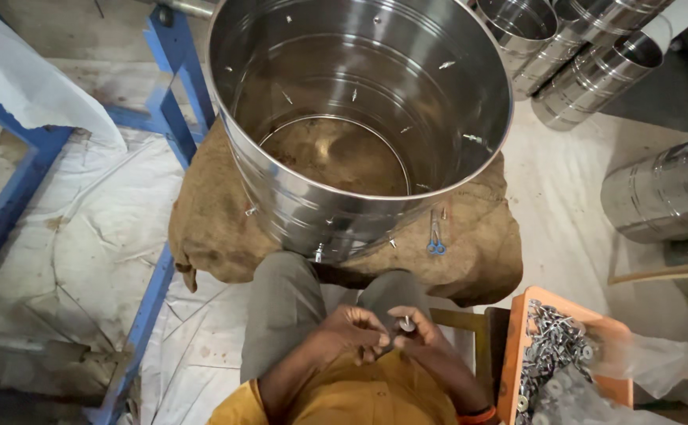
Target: The person sits on the floor and attaches metal fasteners to a large cylindrical metal container. They repeatedly pick fasteners from a nearby bin, insert them into pre-drilled holes on the container's rim, and tighten them by hand.
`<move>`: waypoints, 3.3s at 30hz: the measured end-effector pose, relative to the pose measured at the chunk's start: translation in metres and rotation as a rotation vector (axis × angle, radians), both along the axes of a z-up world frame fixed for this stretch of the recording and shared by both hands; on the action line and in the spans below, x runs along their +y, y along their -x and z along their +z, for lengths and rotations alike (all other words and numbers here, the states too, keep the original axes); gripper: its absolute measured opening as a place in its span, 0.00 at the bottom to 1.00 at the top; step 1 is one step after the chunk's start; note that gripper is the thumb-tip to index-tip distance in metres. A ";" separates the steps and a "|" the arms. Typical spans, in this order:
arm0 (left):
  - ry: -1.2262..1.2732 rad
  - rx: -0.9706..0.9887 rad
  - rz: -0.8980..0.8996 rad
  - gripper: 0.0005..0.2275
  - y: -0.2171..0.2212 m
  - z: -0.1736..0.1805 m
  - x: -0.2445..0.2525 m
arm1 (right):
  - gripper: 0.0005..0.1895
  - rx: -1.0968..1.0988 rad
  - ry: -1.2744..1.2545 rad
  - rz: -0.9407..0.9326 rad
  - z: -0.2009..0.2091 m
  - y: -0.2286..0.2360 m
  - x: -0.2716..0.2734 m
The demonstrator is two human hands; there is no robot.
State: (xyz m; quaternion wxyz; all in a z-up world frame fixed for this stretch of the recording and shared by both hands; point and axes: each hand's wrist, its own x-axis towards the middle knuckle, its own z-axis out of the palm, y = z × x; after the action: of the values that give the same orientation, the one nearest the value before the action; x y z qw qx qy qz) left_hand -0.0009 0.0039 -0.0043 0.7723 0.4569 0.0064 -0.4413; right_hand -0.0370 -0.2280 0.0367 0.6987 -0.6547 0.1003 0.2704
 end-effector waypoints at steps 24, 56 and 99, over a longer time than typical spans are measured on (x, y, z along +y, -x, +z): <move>-0.933 -1.849 0.490 0.05 -0.131 0.267 0.031 | 0.12 -0.609 -0.092 -0.498 0.042 -0.129 -0.006; -1.222 -1.719 0.765 0.04 -0.100 0.217 0.060 | 0.12 -0.763 0.211 -0.372 0.062 -0.162 0.016; -0.836 -1.579 -0.469 0.09 -0.338 0.138 -0.071 | 0.08 -0.685 0.159 -0.428 0.035 -0.234 -0.010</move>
State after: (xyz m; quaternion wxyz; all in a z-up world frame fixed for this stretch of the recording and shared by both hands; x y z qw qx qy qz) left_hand 0.3367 -0.0669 0.1334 0.2157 0.8567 -0.4558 -0.1086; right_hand 0.1971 -0.2380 0.0722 0.6794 -0.7232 0.0162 -0.1231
